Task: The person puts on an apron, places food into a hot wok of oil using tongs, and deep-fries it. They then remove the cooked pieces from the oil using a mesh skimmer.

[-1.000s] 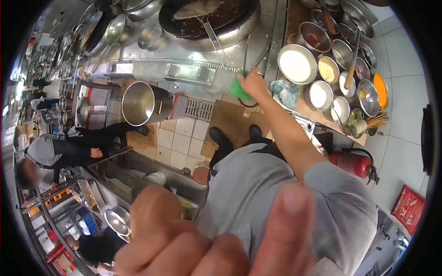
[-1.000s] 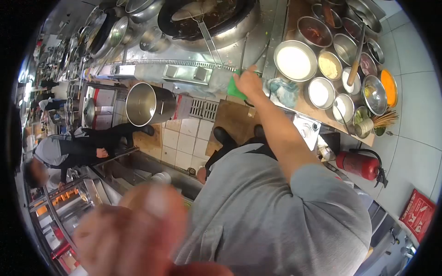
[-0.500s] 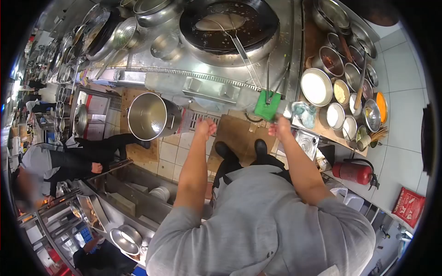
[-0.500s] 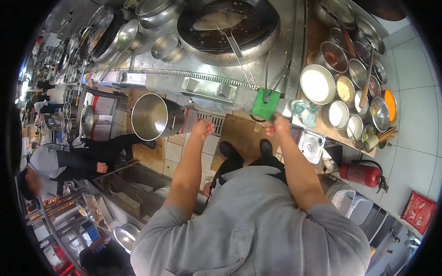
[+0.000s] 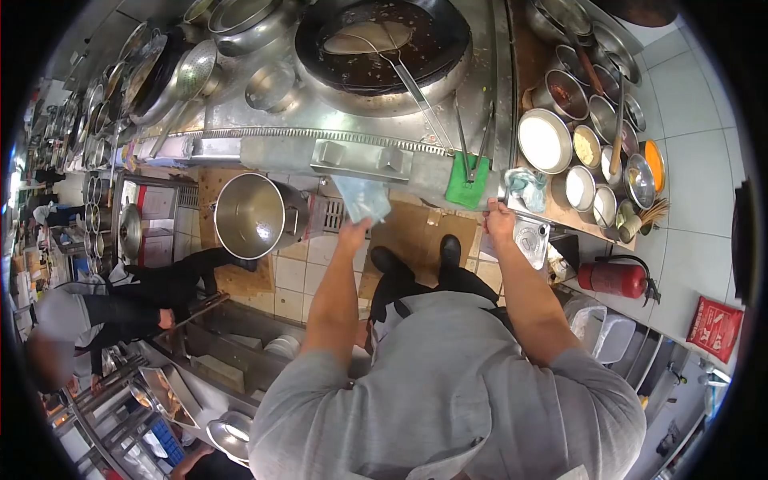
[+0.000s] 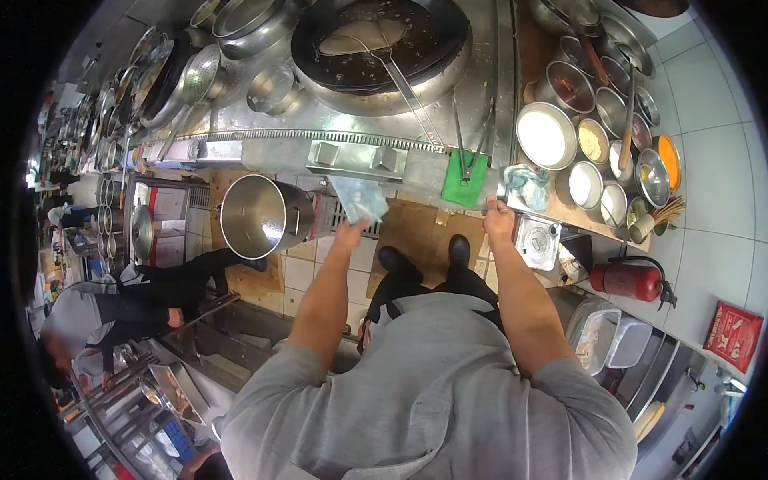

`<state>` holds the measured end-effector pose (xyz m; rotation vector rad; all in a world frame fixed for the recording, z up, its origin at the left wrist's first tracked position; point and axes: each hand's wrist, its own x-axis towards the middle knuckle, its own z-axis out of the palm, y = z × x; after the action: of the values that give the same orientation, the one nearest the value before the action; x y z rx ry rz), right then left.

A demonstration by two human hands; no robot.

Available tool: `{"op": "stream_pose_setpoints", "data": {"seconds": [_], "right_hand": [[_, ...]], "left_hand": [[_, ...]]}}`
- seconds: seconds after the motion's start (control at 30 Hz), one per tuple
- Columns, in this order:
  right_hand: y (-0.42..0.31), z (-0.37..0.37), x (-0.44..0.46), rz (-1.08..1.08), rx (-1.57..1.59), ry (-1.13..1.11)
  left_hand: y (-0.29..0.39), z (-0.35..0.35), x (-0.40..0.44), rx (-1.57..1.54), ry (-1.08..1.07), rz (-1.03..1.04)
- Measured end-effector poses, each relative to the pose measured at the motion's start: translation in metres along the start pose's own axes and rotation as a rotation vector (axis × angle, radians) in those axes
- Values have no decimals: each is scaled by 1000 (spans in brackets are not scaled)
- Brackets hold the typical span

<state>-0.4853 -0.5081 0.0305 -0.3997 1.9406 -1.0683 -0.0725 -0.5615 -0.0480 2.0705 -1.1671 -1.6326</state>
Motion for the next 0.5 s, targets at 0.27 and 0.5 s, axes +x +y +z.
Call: {"op": "stream_pose_setpoints", "data": {"seconds": [0.27,0.5], "right_hand": [[-2,-18,-3,9,-36,-81],[-34,6,-87,125,-575,-1090]], "left_hand": [[-68,55,-158,203,238,287],[31,91,-253,-383,29,105]]}}
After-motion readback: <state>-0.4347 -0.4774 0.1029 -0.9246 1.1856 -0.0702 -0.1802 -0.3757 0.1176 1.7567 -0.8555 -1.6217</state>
